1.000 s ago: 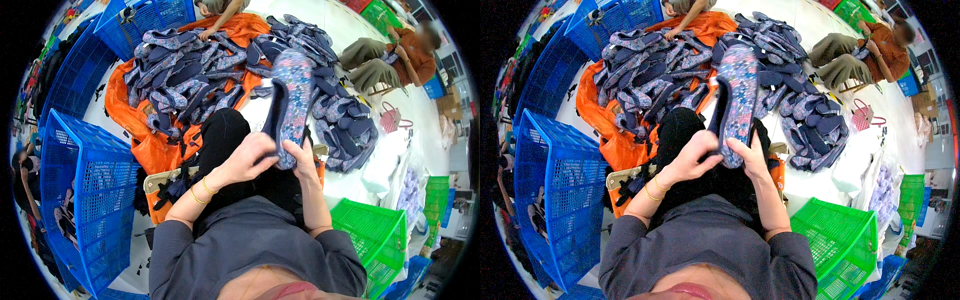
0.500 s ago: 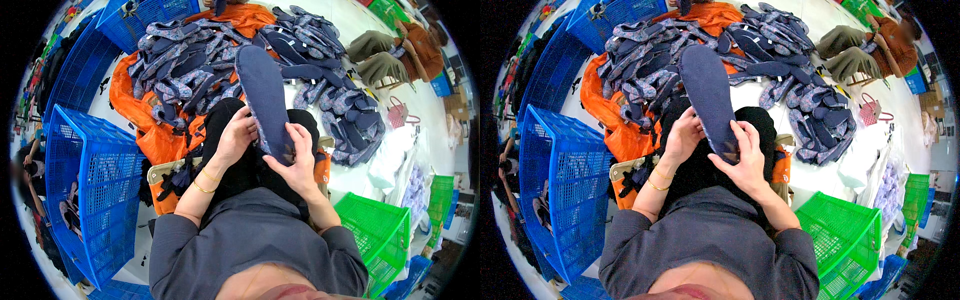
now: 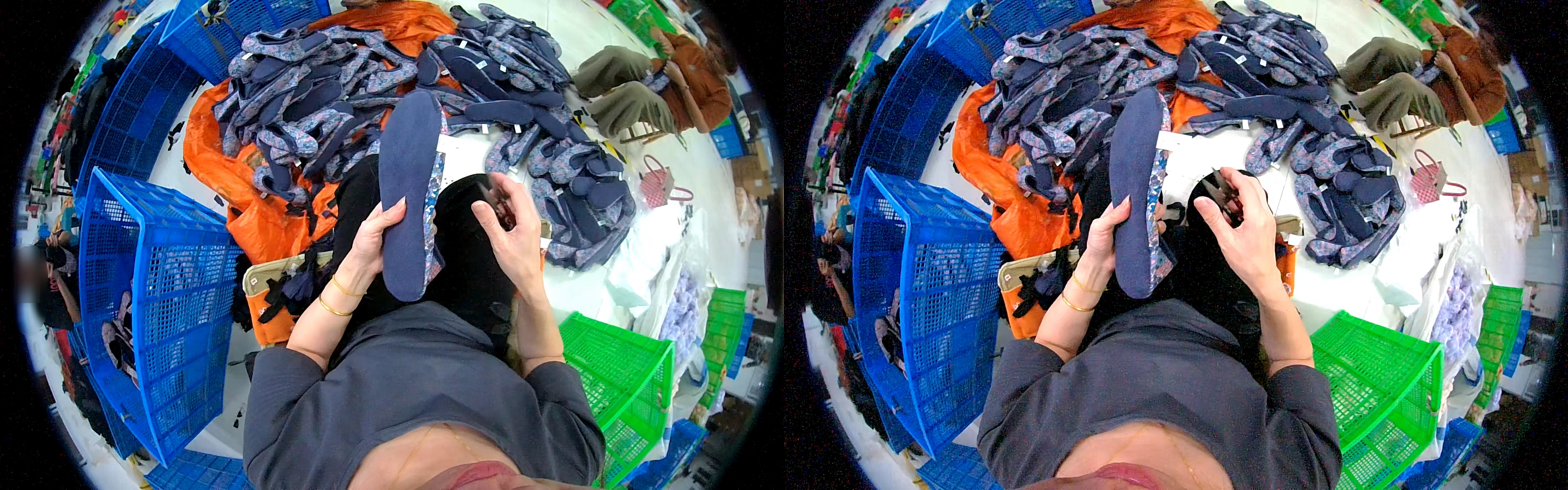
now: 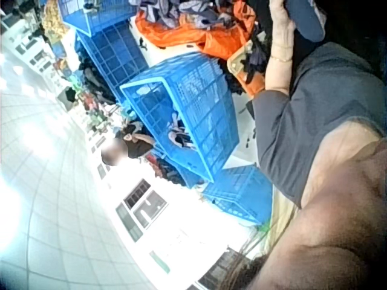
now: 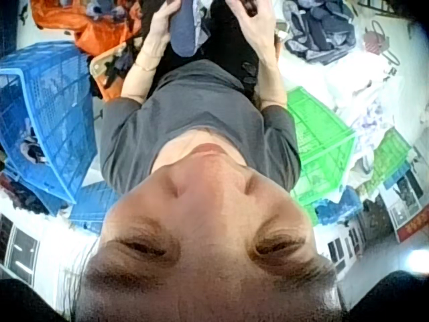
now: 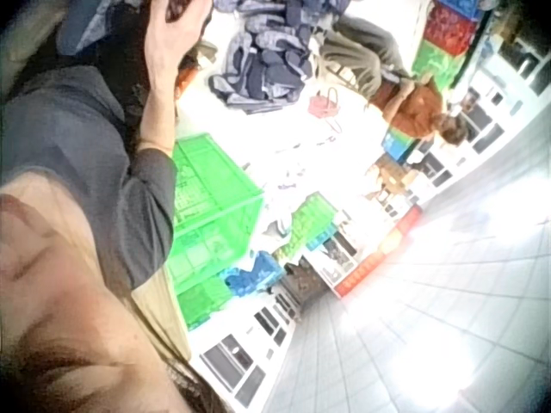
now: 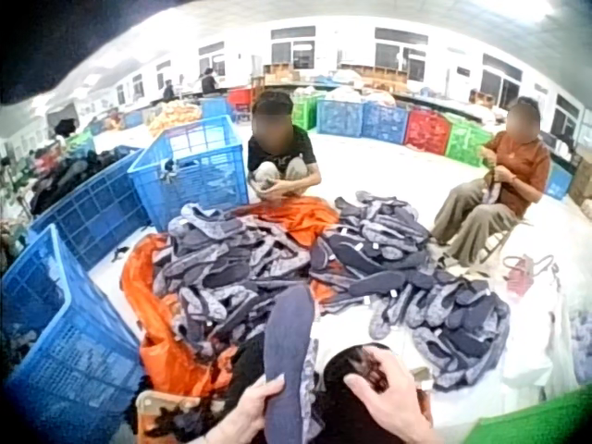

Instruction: The person sits on the floor and repeatedly picks up patterned fabric slippers and dark insoles. They insert the insoles into the slippers, press the edges to secure them, and place the finished items into a pile on the floor.

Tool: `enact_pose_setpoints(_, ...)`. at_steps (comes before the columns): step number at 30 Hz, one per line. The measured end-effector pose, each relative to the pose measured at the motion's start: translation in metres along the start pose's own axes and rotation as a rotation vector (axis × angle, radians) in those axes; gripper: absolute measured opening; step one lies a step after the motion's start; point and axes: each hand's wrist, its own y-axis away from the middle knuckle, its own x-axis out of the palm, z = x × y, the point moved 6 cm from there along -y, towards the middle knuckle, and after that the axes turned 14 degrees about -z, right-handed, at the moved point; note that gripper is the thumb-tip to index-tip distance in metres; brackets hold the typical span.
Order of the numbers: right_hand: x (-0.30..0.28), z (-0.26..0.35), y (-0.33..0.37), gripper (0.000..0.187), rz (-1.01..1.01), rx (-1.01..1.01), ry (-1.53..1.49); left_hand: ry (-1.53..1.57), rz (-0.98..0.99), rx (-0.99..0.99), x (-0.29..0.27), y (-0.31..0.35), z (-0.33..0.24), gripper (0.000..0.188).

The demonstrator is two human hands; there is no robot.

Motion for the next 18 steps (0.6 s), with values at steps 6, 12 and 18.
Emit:
enact_pose_setpoints(6, 0.004, -0.03, -0.005, 0.034, -0.012, 0.168, -0.302, 0.047, 0.117, -0.103, 0.003, -0.002, 0.013, 0.048)
enact_pose_setpoints(12, 0.01, -0.042, -0.036, 0.024, 0.031, 0.221, -0.431, -0.167, 0.114, -0.088, -0.004, -0.004, 0.019, 0.05)
enact_pose_setpoints(18, 0.027, -0.032, -0.046, 0.024, 0.102, 0.237, -0.637, -0.245, 0.103, -0.092, -0.009, 0.003, 0.019, 0.053)
